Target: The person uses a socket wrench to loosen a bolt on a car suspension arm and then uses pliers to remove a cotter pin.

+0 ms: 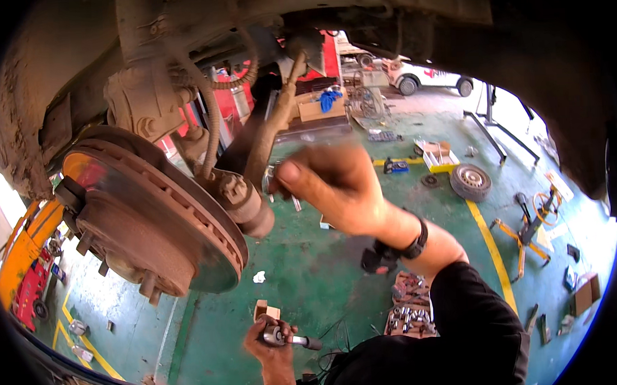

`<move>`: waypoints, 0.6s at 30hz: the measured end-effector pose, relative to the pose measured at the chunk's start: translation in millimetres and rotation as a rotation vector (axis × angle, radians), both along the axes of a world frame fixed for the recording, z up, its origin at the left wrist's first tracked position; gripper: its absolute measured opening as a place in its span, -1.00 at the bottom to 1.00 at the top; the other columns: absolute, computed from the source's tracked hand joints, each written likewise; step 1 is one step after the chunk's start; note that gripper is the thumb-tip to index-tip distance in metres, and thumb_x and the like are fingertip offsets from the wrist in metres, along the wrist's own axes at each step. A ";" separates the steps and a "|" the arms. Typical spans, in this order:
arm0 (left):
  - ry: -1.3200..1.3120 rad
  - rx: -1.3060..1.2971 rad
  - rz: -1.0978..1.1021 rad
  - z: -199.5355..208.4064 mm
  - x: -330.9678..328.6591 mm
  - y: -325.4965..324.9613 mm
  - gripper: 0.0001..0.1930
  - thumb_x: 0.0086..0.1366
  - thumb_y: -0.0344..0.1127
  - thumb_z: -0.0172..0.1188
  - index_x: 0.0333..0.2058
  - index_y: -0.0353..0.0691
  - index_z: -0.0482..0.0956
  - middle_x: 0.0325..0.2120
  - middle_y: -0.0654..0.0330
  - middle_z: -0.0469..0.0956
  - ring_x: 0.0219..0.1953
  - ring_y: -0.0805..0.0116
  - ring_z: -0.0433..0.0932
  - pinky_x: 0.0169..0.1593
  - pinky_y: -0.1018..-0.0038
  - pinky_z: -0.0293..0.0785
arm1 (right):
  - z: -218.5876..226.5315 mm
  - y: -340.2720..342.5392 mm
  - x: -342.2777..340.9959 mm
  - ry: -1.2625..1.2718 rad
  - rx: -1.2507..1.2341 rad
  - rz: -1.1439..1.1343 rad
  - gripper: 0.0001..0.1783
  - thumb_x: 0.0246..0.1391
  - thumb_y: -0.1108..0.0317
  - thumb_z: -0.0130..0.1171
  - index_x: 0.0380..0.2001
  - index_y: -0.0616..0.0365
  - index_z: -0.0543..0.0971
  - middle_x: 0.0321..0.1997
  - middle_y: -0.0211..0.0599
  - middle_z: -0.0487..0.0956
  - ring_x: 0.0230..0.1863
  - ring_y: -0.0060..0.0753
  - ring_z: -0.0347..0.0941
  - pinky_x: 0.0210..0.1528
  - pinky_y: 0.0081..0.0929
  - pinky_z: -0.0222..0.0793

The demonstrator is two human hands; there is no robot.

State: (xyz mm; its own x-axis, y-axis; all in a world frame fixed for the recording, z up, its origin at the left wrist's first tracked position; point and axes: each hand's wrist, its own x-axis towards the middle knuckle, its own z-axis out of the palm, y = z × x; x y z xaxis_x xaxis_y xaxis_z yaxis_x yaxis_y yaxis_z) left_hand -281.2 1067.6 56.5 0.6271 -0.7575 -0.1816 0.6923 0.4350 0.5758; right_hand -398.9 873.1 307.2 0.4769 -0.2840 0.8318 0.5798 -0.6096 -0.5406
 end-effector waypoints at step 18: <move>0.227 -0.144 -0.415 33.3 -96.7 26.1 -0.67 0.27 -0.10 0.00 -0.42 -0.30 0.49 -0.61 0.07 0.48 -0.61 0.13 0.44 -0.13 0.32 0.34 | -290.4 157.0 -163.6 0.843 0.427 -0.271 -0.57 -0.09 0.02 0.38 -0.50 0.21 0.56 -0.65 -0.16 0.50 -0.64 -0.19 0.43 -0.48 -0.32 0.37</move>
